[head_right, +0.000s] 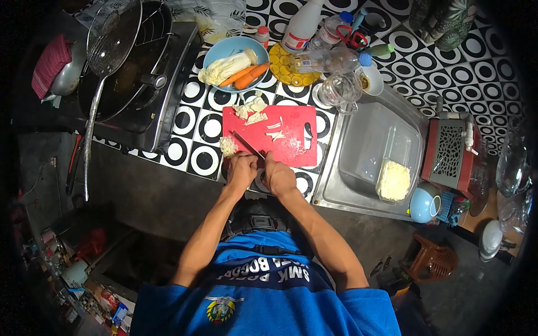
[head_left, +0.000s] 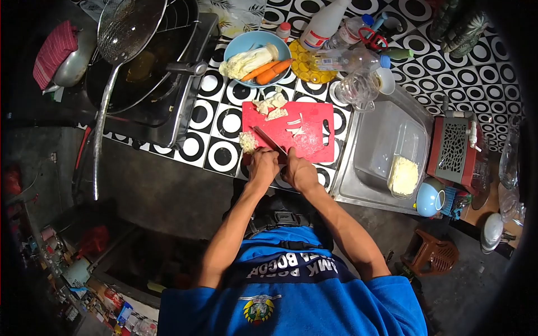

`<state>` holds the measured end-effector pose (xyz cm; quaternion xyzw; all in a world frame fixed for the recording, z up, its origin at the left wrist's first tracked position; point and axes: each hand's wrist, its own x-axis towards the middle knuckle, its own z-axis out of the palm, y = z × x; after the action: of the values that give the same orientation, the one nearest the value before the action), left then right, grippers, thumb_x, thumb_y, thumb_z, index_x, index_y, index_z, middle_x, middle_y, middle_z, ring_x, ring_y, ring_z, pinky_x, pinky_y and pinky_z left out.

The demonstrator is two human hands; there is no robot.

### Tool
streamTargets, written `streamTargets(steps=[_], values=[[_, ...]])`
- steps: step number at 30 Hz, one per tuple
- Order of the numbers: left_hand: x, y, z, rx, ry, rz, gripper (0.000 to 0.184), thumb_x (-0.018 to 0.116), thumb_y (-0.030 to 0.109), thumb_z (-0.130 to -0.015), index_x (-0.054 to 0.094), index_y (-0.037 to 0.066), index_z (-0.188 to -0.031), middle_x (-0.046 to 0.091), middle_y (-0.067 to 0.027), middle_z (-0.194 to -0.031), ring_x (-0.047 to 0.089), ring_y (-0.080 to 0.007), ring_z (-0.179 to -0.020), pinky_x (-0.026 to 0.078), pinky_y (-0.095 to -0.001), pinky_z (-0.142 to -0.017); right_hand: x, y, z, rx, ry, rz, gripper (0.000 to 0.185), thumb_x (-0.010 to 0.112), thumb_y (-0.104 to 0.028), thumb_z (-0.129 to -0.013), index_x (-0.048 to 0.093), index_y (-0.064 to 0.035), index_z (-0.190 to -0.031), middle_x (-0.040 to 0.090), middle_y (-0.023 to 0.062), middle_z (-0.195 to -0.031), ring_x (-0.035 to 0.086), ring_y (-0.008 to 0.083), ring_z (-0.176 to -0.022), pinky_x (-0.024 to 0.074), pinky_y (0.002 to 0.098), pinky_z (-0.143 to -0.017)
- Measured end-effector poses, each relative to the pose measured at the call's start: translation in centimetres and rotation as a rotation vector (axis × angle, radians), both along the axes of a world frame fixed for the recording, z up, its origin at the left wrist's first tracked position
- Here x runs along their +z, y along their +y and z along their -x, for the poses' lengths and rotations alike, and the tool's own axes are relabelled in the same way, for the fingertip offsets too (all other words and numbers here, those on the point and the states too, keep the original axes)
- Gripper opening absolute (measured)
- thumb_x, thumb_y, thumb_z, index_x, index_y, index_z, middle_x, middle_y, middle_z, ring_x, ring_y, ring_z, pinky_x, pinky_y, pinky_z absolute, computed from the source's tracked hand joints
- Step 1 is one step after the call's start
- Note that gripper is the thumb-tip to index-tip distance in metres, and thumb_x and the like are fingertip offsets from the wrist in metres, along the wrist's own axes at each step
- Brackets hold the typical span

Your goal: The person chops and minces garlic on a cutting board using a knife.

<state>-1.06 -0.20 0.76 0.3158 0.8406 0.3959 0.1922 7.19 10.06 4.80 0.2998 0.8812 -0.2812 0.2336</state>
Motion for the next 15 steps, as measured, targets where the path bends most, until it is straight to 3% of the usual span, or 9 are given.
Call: streamTargets(steps=[3,12,15], values=[[0.1,-0.2,-0.1,0.026,-0.021,0.019,0.015,0.057,-0.002,-0.069,0.067,-0.003,-0.080,0.062,-0.0223,-0.077,0.060,-0.0396,-0.075,0.048,-0.0436,-0.067,1.2,0.7,0.7,0.075,-0.008,-0.070,0.057,0.064,-0.013,-0.072,0.039,0.0036,-0.121,0.063,0.0285,-0.085,0.064,0.0427,-0.081,0.0521,0.0470,-0.070],[-0.4,-0.4,-0.1,0.039,-0.020,0.035,0.006,0.055,-0.003,-0.068,0.061,-0.003,-0.071,0.058,-0.0226,-0.071,0.059,-0.0390,-0.069,0.044,-0.0431,-0.060,0.5,-0.2,-0.2,-0.018,-0.056,0.004,0.061,0.063,-0.015,-0.074,0.037,0.0044,-0.126,0.063,0.0283,-0.089,0.063,0.0431,-0.084,0.0516,0.0480,-0.073],[-0.5,-0.3,0.0,0.005,0.039,0.064,0.006,0.055,-0.003,-0.069,0.061,-0.004,-0.071,0.058,-0.0230,-0.072,0.059,-0.0387,-0.070,0.044,-0.0427,-0.060,1.1,0.9,0.5,0.081,0.045,-0.061,0.048,0.060,-0.012,-0.074,0.042,0.0048,-0.115,0.062,0.0298,-0.079,0.063,0.0444,-0.079,0.0506,0.0500,-0.070]])
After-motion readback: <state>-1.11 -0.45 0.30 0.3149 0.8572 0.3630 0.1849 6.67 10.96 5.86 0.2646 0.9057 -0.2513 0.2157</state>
